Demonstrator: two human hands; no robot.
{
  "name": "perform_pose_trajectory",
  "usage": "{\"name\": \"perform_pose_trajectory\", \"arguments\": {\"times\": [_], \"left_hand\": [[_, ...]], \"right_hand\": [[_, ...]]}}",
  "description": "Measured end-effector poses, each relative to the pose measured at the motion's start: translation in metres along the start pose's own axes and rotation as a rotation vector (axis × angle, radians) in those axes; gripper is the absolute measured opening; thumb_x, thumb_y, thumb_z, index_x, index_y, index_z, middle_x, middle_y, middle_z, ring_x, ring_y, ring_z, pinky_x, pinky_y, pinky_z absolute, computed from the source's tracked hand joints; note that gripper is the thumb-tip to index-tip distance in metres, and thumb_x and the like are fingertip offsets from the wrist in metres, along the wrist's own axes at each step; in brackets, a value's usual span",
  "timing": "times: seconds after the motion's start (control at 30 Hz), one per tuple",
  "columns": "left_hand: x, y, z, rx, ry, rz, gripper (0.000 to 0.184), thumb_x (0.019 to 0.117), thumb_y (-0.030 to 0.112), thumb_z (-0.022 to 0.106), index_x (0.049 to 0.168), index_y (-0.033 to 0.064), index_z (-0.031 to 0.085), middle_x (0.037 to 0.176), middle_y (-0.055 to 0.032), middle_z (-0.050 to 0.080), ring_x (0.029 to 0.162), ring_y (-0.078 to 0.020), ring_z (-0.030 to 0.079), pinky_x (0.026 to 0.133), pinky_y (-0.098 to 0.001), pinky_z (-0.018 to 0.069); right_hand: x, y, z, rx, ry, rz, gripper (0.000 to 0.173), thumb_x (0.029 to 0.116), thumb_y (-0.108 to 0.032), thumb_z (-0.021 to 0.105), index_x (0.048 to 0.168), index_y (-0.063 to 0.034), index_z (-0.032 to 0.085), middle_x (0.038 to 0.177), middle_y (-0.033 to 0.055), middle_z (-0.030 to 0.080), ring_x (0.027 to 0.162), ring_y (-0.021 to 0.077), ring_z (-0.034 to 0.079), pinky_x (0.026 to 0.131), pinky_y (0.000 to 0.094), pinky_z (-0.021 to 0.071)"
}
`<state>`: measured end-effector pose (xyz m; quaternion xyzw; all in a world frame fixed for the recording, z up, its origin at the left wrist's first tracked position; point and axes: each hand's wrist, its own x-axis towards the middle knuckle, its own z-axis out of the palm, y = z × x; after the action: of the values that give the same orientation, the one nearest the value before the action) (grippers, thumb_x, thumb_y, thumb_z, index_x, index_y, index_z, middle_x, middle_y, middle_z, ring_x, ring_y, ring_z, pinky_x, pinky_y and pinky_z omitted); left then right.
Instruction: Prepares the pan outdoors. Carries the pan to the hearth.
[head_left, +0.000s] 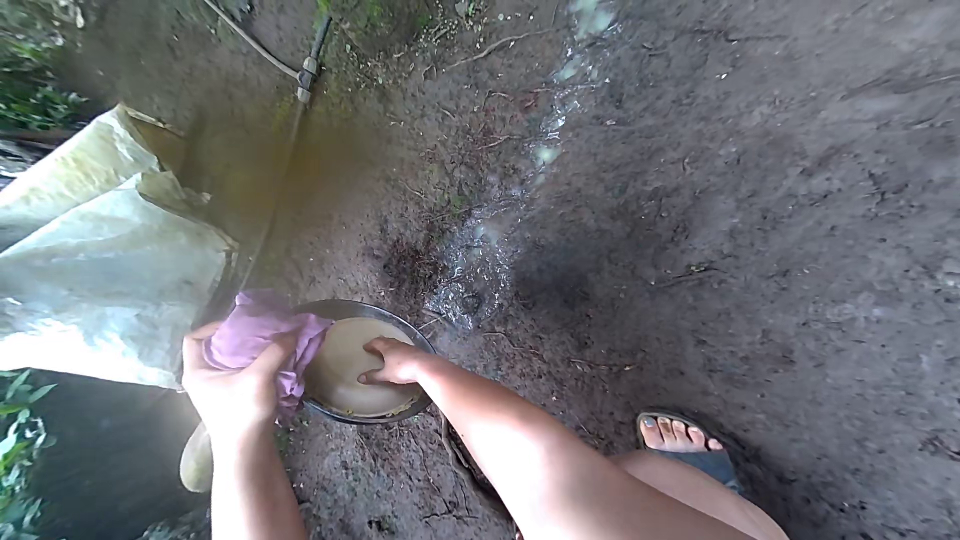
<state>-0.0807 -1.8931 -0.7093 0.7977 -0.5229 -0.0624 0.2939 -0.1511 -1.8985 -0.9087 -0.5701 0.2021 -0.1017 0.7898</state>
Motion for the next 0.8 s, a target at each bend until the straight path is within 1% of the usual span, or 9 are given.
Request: {"name": "perform_pose_trajectory", "arguments": {"times": [0.27, 0.47, 0.8], "left_hand": [[-0.001, 0.0009, 0.0003, 0.004, -0.012, -0.006, 0.073, 0.0572, 0.012, 0.081, 0.123, 0.0084, 0.05, 0.103, 0.0028, 0.066, 0.092, -0.0021, 0.067, 0.079, -0.0251, 0.0586], [-0.0011, 0.0015, 0.0005, 0.02, -0.009, 0.002, 0.072, 0.058, 0.013, 0.081, 0.123, 0.0076, 0.05, 0.103, 0.0025, 0.066, 0.091, -0.0019, 0.067, 0.079, -0.0243, 0.0579], [-0.0006, 0.0046, -0.0009, 0.029, -0.012, 0.007, 0.073, 0.0562, 0.016, 0.082, 0.122, 0.008, 0.051, 0.102, 0.0022, 0.066, 0.091, -0.0022, 0.067, 0.078, -0.0245, 0.058]], "right_hand": [[0.0016, 0.0031, 0.0025, 0.018, 0.008, -0.003, 0.073, 0.0967, -0.039, 0.07, 0.154, -0.0049, 0.041, 0.16, 0.0212, 0.038, 0.149, 0.0334, 0.035, 0.122, 0.0517, 0.0294], [0.0012, 0.0032, 0.0026, 0.019, 0.008, -0.01, 0.073, 0.097, -0.038, 0.07, 0.154, -0.0046, 0.041, 0.159, 0.0212, 0.039, 0.149, 0.0334, 0.037, 0.121, 0.0518, 0.0301], [0.0002, 0.0009, 0.0029, 0.031, 0.014, -0.019, 0.073, 0.0969, -0.039, 0.07, 0.154, -0.0039, 0.041, 0.159, 0.0213, 0.039, 0.148, 0.0327, 0.038, 0.121, 0.0512, 0.0304]]}}
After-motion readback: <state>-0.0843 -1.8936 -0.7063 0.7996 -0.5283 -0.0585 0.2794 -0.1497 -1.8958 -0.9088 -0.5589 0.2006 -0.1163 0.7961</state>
